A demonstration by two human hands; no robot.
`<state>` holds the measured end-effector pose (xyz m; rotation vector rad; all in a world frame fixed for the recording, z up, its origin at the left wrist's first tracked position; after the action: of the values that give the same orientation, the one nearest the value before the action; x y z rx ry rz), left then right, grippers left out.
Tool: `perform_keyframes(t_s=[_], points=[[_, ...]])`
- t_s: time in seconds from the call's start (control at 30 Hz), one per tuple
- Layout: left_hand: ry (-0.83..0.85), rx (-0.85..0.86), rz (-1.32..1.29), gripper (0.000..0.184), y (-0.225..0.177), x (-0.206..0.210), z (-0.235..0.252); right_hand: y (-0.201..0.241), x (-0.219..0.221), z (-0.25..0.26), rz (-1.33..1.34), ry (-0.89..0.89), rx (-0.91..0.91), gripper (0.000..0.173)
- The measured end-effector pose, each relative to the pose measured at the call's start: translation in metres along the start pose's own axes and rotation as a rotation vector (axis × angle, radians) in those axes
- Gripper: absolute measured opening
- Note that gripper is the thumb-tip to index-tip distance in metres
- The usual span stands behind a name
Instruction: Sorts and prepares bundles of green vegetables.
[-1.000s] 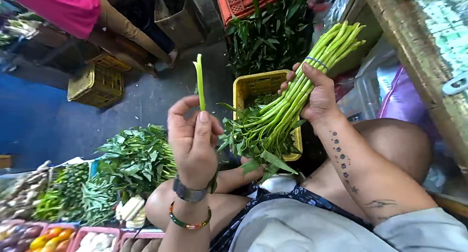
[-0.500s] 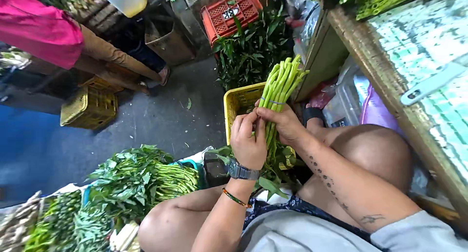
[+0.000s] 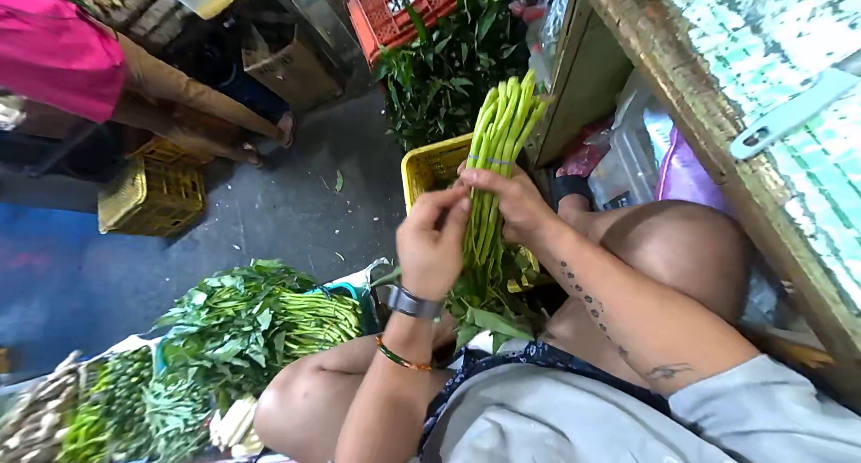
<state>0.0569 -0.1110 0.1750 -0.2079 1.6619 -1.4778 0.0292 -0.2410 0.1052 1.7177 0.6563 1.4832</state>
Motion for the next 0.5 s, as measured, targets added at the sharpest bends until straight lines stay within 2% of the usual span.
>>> perform_keyframes(t_s=[0.1, 0.2, 0.27, 0.37, 0.5], points=[[-0.075, -0.068, -0.286, 0.032, 0.008, -0.041, 0.004, 0.008, -0.002, 0.007, 0.130, 0.064, -0.024, 0.024], [-0.212, -0.075, -0.359, 0.029, 0.009, -0.069, -0.005, 0.011, -0.005, 0.007, 0.183, 0.069, -0.037, 0.022], [-0.193, -0.048, -0.318, 0.026, 0.002, -0.065, -0.012, 0.010, -0.004, 0.008, 0.178, 0.058, -0.038, 0.022], [-0.074, 0.003, -0.168, 0.021, -0.011, -0.040, -0.020, 0.006, 0.001, 0.008, 0.140, 0.064, -0.036, 0.022], [0.024, 0.021, -0.062, 0.019, -0.012, -0.018, -0.022, 0.004, 0.002, 0.008, 0.123, 0.058, -0.042, 0.021]])
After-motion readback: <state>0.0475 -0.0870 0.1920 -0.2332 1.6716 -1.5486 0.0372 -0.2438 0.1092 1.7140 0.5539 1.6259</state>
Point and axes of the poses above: each hand's wrist, its own z-axis towards the middle knuckle, its own x-axis out of the palm, y = z × x, the point moved 8 cm from there along z, towards the middle knuckle, and after that the axes turned 11 degrees about y, right-handed, at the moved point
